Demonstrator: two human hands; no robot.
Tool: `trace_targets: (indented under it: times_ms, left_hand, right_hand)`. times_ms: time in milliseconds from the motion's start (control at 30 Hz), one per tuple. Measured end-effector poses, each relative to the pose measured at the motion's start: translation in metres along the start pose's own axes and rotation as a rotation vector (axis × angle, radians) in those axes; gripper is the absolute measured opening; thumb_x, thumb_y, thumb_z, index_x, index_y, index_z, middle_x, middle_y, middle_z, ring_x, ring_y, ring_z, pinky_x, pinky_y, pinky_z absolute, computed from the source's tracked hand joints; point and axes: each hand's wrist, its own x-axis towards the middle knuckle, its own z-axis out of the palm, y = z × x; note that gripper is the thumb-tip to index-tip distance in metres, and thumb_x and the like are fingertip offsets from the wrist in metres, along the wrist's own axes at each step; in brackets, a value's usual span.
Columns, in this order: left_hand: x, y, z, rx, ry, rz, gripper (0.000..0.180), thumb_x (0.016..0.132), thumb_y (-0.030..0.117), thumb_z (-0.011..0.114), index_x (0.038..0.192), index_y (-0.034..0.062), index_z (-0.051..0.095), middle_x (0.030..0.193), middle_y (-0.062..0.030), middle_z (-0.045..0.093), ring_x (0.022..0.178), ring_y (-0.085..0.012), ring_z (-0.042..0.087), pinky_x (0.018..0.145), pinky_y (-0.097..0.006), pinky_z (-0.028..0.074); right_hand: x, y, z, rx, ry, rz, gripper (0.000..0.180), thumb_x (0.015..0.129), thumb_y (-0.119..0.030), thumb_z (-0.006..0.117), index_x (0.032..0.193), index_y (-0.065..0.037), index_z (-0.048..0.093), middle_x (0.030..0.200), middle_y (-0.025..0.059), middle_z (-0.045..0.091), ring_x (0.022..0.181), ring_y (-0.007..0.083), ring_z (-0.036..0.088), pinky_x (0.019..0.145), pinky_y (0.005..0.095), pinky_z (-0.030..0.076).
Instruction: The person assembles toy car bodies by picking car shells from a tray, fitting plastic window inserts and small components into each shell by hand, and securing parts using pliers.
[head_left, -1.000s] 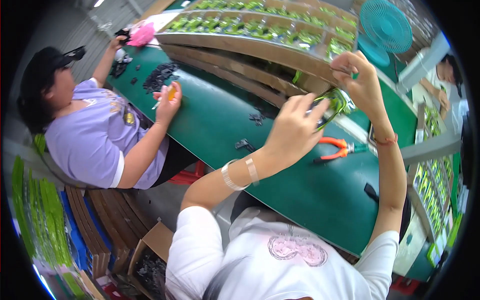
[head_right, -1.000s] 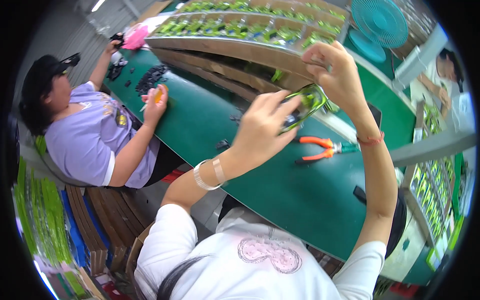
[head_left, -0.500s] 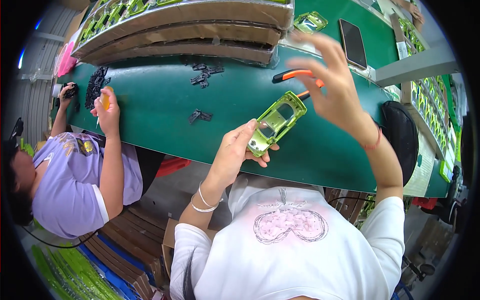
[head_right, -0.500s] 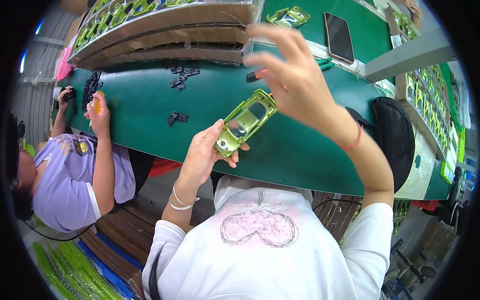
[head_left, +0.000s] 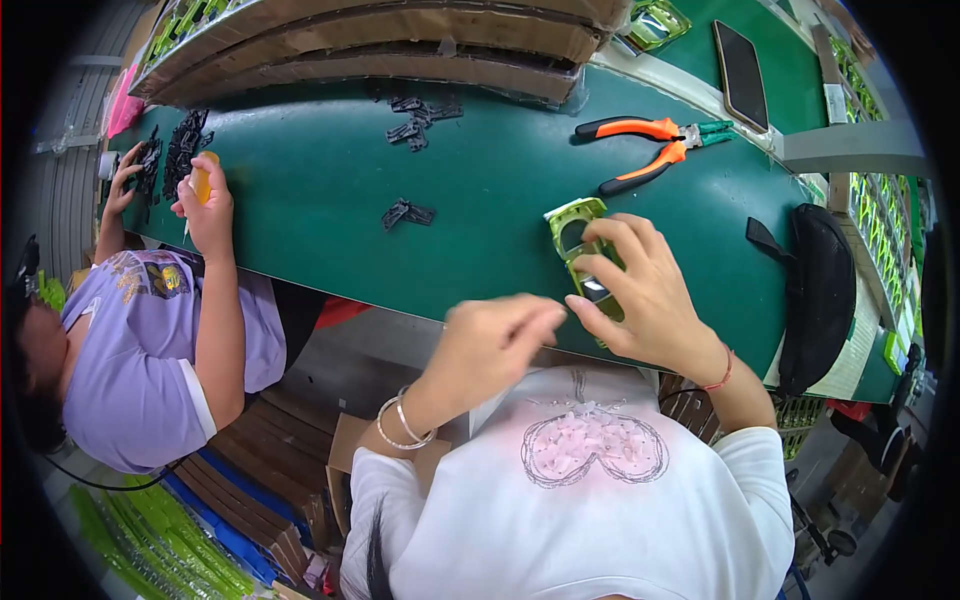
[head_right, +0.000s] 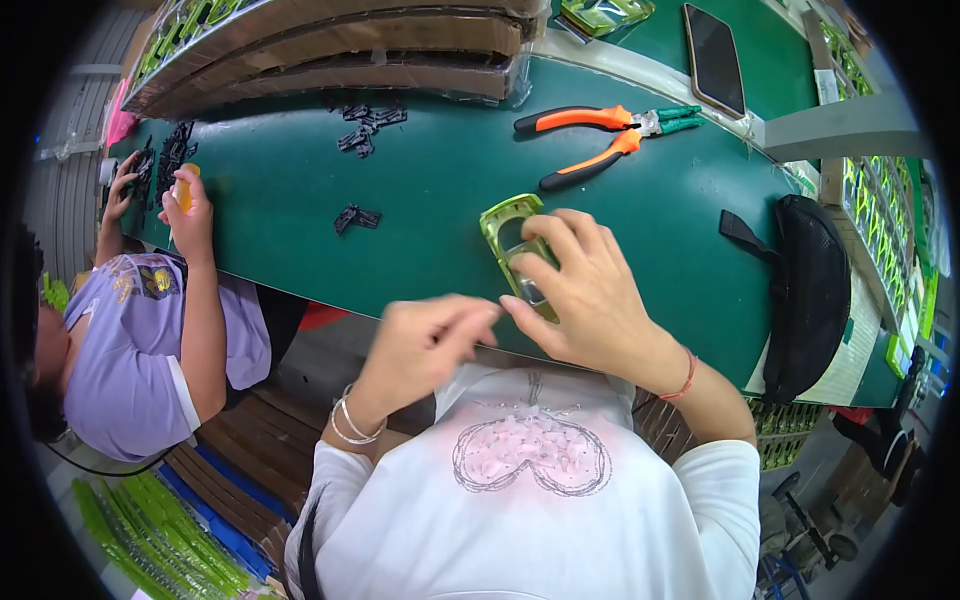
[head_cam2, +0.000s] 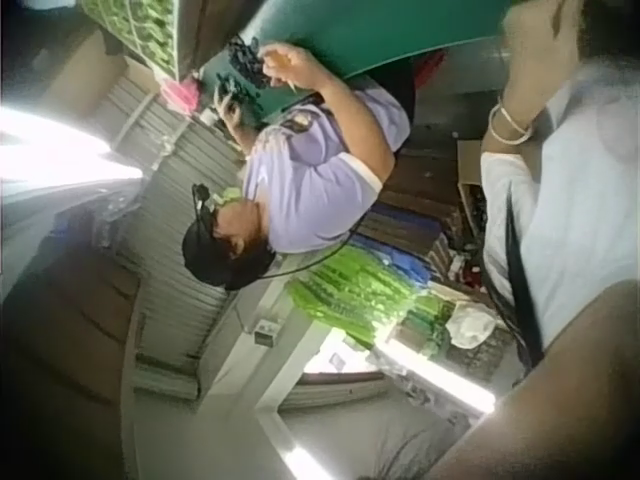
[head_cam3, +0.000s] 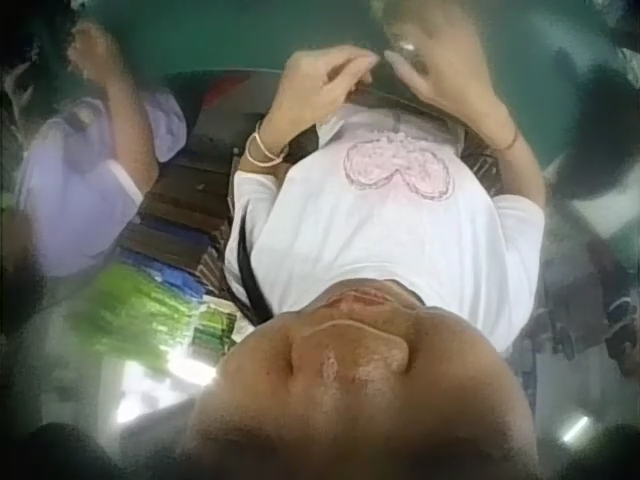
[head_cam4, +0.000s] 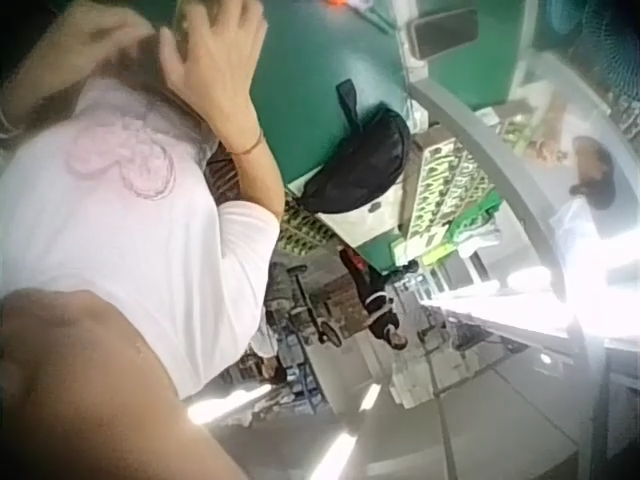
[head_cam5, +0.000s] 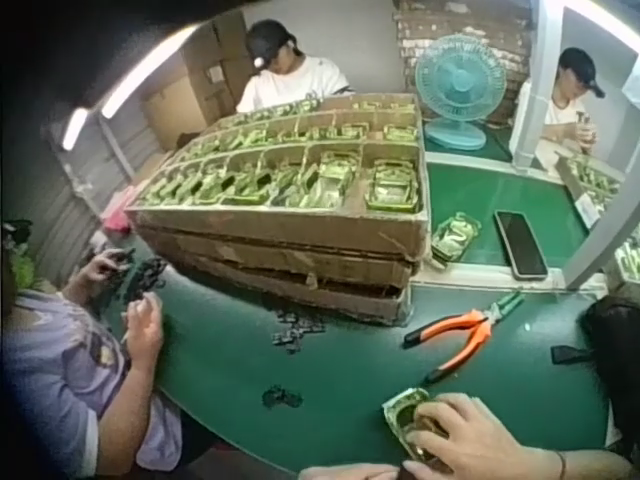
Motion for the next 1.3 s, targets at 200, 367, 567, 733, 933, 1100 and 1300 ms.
trace_targets:
  times_ms: [200,367,567,733,933,1100,1300]
  left_hand:
    - [0.013,-0.021,-0.077,0.631,0.815,0.153,0.012,0.094,0.004,0.072,0.105,0.0030,0.074,0.098,-0.0043,0.070,0.077,-0.0126,0.059,0.066,-0.027,0.049]
    - [0.021,-0.036,-0.100,0.525,0.650,-0.045,0.014,0.091,0.009,0.076,0.102,0.0027,0.072,0.098,-0.0058,0.067,0.082,-0.0161,0.060,0.064,-0.030,0.050]
    - [0.021,-0.041,-0.105,0.452,0.549,-0.042,0.017,0.090,0.003,0.077,0.105,-0.0017,0.070,0.094,-0.0030,0.066,0.080,-0.0100,0.060,0.067,-0.025,0.049]
    - [0.015,-0.023,-0.073,0.504,0.651,0.099,0.018,0.082,-0.005,0.079,0.098,0.0001,0.070,0.085,-0.0082,0.069,0.073,-0.0167,0.063,0.064,-0.028,0.050]
    - [0.023,0.013,-0.017,0.594,0.306,0.575,0.024,0.075,-0.005,0.080,0.096,-0.0016,0.070,0.090,-0.0129,0.071,0.079,-0.0307,0.070,0.073,-0.038,0.057]
    - [0.033,0.013,0.005,0.878,0.210,0.650,0.022,0.074,-0.004,0.078,0.095,0.0013,0.072,0.092,-0.0075,0.074,0.080,-0.0239,0.067,0.066,-0.034,0.049]
    - [0.028,0.004,0.020,0.947,0.165,0.676,0.026,0.073,0.003,0.074,0.098,-0.0002,0.073,0.095,-0.0066,0.073,0.079,-0.0209,0.063,0.062,-0.033,0.043]
  right_hand:
    - [0.013,0.021,-0.001,-0.047,-0.100,-0.220,0.026,0.079,-0.007,0.077,0.103,-0.006,0.068,0.126,0.0111,0.059,0.130,0.0372,0.053,0.104,0.0546,0.045]
    - [-0.004,0.031,0.005,-0.061,0.017,-0.250,0.031,0.076,-0.004,0.080,0.105,-0.007,0.068,0.127,0.0095,0.061,0.132,0.0354,0.055,0.108,0.0568,0.044]
    - [-0.020,0.046,0.010,0.124,0.146,-0.119,0.035,0.071,-0.003,0.085,0.101,-0.006,0.067,0.124,0.0135,0.062,0.127,0.0371,0.059,0.104,0.0551,0.049]
    - [-0.024,0.048,0.014,0.123,0.170,-0.145,0.029,0.071,0.000,0.082,0.095,-0.004,0.066,0.120,0.0127,0.063,0.121,0.0367,0.063,0.097,0.0513,0.053]
    - [-0.027,0.044,0.012,-0.023,0.211,-0.246,0.023,0.070,-0.002,0.076,0.091,-0.004,0.067,0.106,0.0091,0.065,0.116,0.0328,0.064,0.093,0.0503,0.054]
    - [-0.037,0.049,0.015,-0.085,0.266,-0.295,0.022,0.070,-0.004,0.076,0.090,-0.006,0.068,0.103,0.0067,0.067,0.107,0.0279,0.064,0.085,0.0465,0.053]
    - [-0.047,0.045,0.025,-0.201,0.281,-0.315,0.019,0.073,-0.008,0.076,0.090,-0.010,0.067,0.096,0.0015,0.068,0.094,0.0213,0.063,0.082,0.0420,0.045]
